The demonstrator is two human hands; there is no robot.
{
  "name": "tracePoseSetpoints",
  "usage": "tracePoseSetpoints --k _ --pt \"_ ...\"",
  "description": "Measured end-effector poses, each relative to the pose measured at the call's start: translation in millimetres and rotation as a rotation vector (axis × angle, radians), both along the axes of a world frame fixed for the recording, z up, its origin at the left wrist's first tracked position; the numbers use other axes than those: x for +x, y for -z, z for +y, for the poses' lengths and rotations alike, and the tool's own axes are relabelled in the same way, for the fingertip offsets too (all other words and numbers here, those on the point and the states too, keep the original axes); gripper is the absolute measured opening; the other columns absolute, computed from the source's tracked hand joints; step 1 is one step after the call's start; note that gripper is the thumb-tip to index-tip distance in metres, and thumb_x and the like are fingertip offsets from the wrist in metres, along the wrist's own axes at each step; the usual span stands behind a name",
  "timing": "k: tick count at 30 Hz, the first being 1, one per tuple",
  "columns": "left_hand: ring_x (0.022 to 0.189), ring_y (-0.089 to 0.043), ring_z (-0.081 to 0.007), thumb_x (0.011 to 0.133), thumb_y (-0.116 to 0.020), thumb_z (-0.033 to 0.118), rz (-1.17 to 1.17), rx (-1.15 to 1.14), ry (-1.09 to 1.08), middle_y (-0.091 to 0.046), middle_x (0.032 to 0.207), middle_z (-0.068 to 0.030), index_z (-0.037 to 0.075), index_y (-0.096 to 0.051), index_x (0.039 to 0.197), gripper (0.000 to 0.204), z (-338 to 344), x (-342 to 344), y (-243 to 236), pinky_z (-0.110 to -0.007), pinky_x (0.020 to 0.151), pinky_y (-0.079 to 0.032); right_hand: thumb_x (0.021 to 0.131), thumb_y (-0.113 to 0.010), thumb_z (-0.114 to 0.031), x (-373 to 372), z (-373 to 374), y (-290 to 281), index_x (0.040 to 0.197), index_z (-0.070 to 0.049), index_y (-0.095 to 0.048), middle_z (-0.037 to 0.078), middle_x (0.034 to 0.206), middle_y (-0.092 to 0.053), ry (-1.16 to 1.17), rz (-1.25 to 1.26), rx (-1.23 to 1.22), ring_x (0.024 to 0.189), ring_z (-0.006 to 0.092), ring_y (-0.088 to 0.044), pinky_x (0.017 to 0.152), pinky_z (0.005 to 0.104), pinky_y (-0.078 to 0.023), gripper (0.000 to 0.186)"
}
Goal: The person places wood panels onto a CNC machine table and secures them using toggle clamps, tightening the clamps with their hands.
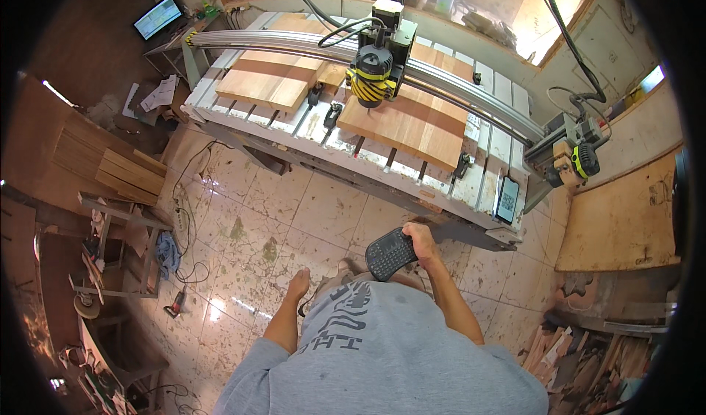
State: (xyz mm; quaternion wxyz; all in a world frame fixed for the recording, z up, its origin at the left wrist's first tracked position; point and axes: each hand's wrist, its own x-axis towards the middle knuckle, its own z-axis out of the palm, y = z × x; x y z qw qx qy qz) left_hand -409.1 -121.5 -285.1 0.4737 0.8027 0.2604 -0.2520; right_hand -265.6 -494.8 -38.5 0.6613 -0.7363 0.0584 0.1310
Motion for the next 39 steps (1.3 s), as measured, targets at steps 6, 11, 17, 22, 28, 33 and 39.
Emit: tracePoseSetpoints --k 6,11,17,22,28,33,39 --pt "0.128 -0.051 -0.0481 0.100 -0.035 0.058 0.049 -0.020 0.041 -0.057 0.131 -0.0344 -0.003 -0.056 0.132 0.072 1.5 3.3 -1.4 -0.048 0.109 -0.039 0.087 -0.054 -0.021 -2.0 -2.4 1.9 0.071 -0.001 -0.053 0.001 0.070 -0.050 0.028 -0.119 -0.083 0.070 0.0123 -0.044 0.066 0.0309 -0.037 0.025" --pt "0.130 -0.051 -0.0463 0.101 -0.037 0.057 0.015 0.003 0.011 -0.057 0.133 -0.0328 -0.002 -0.055 0.135 0.071 6.4 -6.6 5.5 -0.046 0.110 -0.038 0.085 -0.056 -0.022 -4.5 1.9 -1.3 0.071 -0.001 -0.054 0.001 0.070 -0.051 0.086 -0.037 -0.065 0.070 0.0127 -0.044 0.066 0.0313 -0.038 0.025" --pt "0.125 -0.054 -0.0457 0.101 -0.038 0.054 0.021 0.008 0.028 -0.061 0.127 -0.0316 -0.002 -0.059 0.128 0.065 -3.0 -2.4 -16.0 -0.047 0.105 -0.042 0.085 -0.057 -0.023 -8.4 -1.3 3.0 0.071 -0.001 -0.055 0.000 0.071 -0.051 0.126 0.023 -0.089 0.070 0.0118 -0.044 0.064 0.0308 -0.037 0.026" --pt "0.121 -0.056 -0.0464 0.101 -0.039 0.054 -0.030 0.030 0.049 -0.062 0.123 -0.0313 -0.001 -0.060 0.122 0.063 -3.8 -4.0 -21.7 -0.049 0.102 -0.043 0.085 -0.057 -0.021 -9.5 -3.8 10.0 0.071 0.000 -0.054 0.000 0.071 -0.051 0.118 0.002 -0.063 0.070 0.0113 -0.044 0.064 0.0304 -0.037 0.025" --pt "0.122 -0.055 -0.0470 0.101 -0.039 0.054 -0.037 0.069 0.068 -0.062 0.124 -0.0318 -0.002 -0.060 0.125 0.064 -5.5 -5.7 -23.7 -0.048 0.103 -0.043 0.084 -0.057 -0.019 -9.7 -7.3 19.1 0.070 0.000 -0.054 0.000 0.070 -0.050 0.126 0.010 -0.028 0.069 0.0113 -0.044 0.065 0.0305 -0.036 0.023" --pt "0.123 -0.055 -0.0466 0.100 -0.040 0.052 -0.087 0.093 0.052 -0.061 0.126 -0.0317 -0.001 -0.058 0.128 0.063 -11.2 -11.1 -25.5 -0.048 0.104 -0.042 0.083 -0.057 -0.019 -10.9 -9.1 25.4 0.070 -0.003 -0.056 -0.001 0.070 -0.050 0.110 -0.028 -0.069 0.069 0.0106 -0.044 0.064 0.0305 -0.036 0.021" --pt "0.123 -0.056 -0.0453 0.099 -0.042 0.053 -0.092 0.114 0.038 -0.061 0.127 -0.0308 -0.002 -0.059 0.128 0.064 -10.8 -25.2 -16.8 -0.047 0.105 -0.042 0.084 -0.058 -0.020 -9.3 0.1 19.5 0.071 0.005 -0.060 0.003 0.066 -0.055 0.132 0.061 -0.038 0.064 0.0137 -0.047 0.062 0.0336 -0.039 0.029"
